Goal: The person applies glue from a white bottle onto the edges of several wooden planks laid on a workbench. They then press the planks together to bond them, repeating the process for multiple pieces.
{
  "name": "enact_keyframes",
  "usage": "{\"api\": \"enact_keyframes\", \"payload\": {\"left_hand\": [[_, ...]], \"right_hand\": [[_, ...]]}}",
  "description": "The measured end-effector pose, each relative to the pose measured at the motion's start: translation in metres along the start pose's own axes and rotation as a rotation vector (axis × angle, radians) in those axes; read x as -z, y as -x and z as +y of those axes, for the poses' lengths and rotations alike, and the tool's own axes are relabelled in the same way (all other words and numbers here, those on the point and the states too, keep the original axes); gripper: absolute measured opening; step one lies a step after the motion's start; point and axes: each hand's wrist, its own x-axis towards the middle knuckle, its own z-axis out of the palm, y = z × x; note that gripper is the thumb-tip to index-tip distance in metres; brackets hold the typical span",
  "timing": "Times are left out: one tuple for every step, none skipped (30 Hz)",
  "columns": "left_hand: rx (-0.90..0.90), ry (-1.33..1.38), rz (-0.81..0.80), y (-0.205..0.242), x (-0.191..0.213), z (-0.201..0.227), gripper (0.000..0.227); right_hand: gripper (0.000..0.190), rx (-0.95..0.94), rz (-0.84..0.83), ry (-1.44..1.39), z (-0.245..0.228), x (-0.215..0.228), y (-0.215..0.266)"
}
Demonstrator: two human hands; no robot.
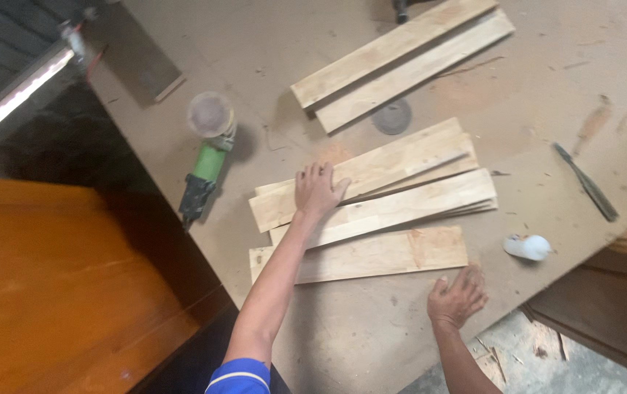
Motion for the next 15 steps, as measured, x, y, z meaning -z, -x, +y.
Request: {"api": "enact_keyframes", "payload": {"left_hand": [[-0.015, 0.002, -0.003, 0.002, -0.004, 0.006, 0.061], [0.029, 0.005, 0.014, 0.005, -0.006, 0.009, 0.059], [0.074, 0.008, 0.031, 0.008, -0.008, 0.009, 0.057], [0.079, 0.009, 0.035, 0.017, -0.009, 0.011, 0.057], [0.074, 0.024, 0.052, 0.025, -0.01, 0.013, 0.058], [0.063, 0.041, 0.062, 0.036, -0.013, 0.016, 0.059], [0.064, 0.044, 0.058, 0.035, -0.012, 0.014, 0.059], [0.07, 0.051, 0.05, 0.034, -0.013, 0.014, 0.059], [0.076, 0.058, 0.042, 0.033, -0.015, 0.013, 0.06], [0.079, 0.059, 0.038, 0.031, -0.013, 0.009, 0.06], [0.067, 0.104, 0.001, 0.028, -0.012, 0.005, 0.056], [0.057, 0.15, -0.04, 0.027, -0.013, 0.001, 0.053], [0.062, 0.152, -0.046, 0.025, -0.012, -0.008, 0.053], [0.131, 0.214, -0.158, 0.019, -0.011, -0.015, 0.03], [0.202, 0.276, -0.27, 0.013, -0.009, -0.022, 0.027]], "right_hand": [[0.076, -0.013, 0.007, 0.004, 0.001, 0.005, 0.001], [0.074, -0.012, 0.001, -0.019, -0.002, 0.008, 0.0], [0.071, -0.01, -0.004, -0.042, -0.007, 0.011, -0.001], [0.071, -0.003, -0.004, -0.043, -0.007, 0.012, 0.0], [0.071, 0.013, 0.015, -0.05, -0.008, 0.013, 0.0], [0.07, 0.022, 0.033, -0.051, -0.006, 0.016, 0.004], [0.07, 0.022, 0.031, -0.047, -0.009, 0.017, 0.002], [0.072, 0.001, -0.005, -0.055, -0.01, 0.017, 0.001], [0.074, -0.019, -0.041, -0.064, -0.01, 0.017, -0.001], [0.074, -0.019, -0.045, -0.062, -0.011, 0.018, -0.003], [0.075, -0.03, -0.057, -0.074, -0.013, 0.019, -0.005], [0.075, -0.042, -0.073, -0.085, -0.012, 0.02, -0.004], [0.075, -0.041, -0.08, -0.081, -0.016, 0.028, -0.004], [0.074, -0.086, -0.169, -0.109, -0.021, 0.036, -0.006], [0.072, -0.131, -0.258, -0.138, -0.026, 0.045, -0.008]]}}
